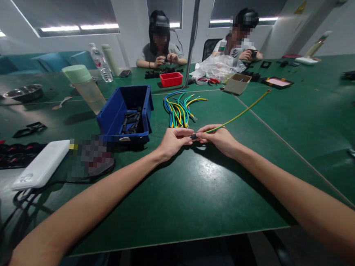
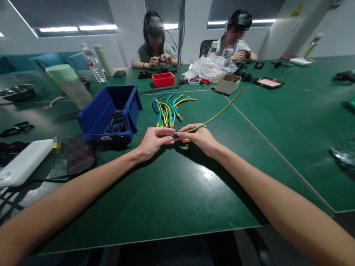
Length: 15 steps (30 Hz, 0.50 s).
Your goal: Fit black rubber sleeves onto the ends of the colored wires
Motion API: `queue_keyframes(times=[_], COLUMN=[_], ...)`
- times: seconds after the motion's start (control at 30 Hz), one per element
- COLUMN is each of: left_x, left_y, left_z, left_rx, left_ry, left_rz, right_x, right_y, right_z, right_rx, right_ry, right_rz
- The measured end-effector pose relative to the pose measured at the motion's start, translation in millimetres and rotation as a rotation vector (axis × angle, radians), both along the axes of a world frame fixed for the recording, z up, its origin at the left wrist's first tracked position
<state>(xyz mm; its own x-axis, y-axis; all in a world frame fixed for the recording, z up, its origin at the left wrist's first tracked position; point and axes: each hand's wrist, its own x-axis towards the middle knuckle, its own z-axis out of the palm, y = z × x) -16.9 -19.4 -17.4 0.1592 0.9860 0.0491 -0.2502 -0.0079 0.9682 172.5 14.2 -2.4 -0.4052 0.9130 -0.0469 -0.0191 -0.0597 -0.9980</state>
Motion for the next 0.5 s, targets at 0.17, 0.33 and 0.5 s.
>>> queue_keyframes(times=[0.17, 0.33, 0.5], left_x=[1.6, 4.3, 4.4], left_y=[1.3, 0.0, -4.8], left_z=[-2.1, -6.4, -4.3], left_rx=[0.033, 0.167, 0.294], left_ry=[0.047, 0.306, 0.456], left_rz=[0.023, 0.078, 0.099], right_x=[-1.3, -3.8, -2.9], right_y=[-2.2, -3.5, -0.5], right_z=[2.1, 4.2, 4.0], right_rx=[0.032, 0.067, 0.079], right_ry=[-0.016, 0.02, 0.025], right_rz=[-0.028, -0.069, -0.149])
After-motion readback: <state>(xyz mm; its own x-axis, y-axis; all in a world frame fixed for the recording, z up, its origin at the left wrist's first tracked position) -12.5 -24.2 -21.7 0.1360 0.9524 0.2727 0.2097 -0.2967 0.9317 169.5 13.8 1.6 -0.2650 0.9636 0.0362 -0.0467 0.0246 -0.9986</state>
